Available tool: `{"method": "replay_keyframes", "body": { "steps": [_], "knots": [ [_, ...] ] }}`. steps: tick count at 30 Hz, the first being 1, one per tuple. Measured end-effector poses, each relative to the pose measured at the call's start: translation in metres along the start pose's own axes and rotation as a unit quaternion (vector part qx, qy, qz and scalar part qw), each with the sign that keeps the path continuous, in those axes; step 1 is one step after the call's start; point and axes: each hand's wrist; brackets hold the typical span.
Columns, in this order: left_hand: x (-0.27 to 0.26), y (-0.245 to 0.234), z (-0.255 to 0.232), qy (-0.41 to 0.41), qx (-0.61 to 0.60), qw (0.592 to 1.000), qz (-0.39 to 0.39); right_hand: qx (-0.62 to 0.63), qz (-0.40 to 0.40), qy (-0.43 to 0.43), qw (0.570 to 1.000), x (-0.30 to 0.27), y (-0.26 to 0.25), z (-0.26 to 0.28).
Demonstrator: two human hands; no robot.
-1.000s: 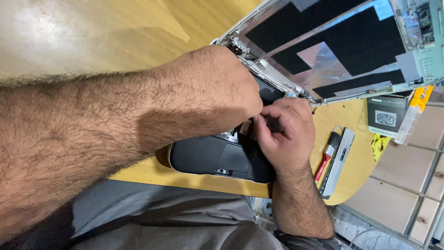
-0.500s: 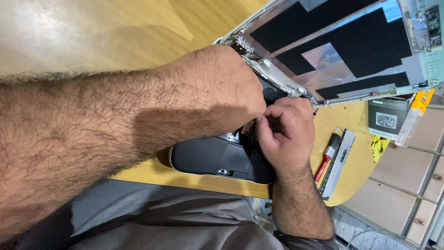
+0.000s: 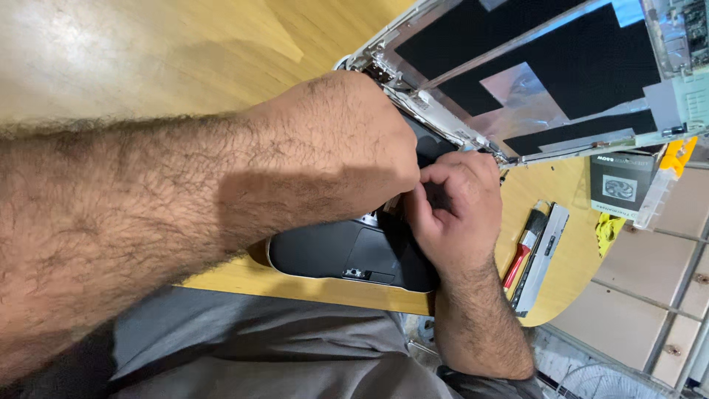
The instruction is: The person works on the internal components of a disassembled laptop placed on a wooden table. They use their hands to connect a ribbon cable to the motherboard and then use a screwdriver to secure the hard drive in place.
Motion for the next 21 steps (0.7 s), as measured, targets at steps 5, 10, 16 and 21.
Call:
{"method": "replay_keyframes", "body": {
  "steps": [5,10,16,21],
  "knots": [
    [0.007,-0.01,-0.008,-0.017,-0.016,0.996,0.08,-0.004,0.004,-0.006,1.0,-0.002,0.001,-0.003],
    [0.002,-0.01,-0.005,-0.013,-0.006,0.997,0.08,0.033,-0.025,-0.022,0.999,-0.003,0.003,-0.012],
    [0.002,-0.01,-0.003,-0.012,0.001,0.997,0.074,0.048,-0.028,-0.026,0.998,-0.005,0.003,-0.013],
    [0.003,-0.012,-0.004,-0.012,0.003,0.997,0.071,0.053,-0.04,-0.062,0.996,0.0,0.001,-0.009]
  ]
}}
Point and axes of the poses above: each hand's wrist, its own x-axis towards the middle knuckle, its own y-axis out of the palm, z = x × y, and after that the axes turned 5 degrees about z, right-handed
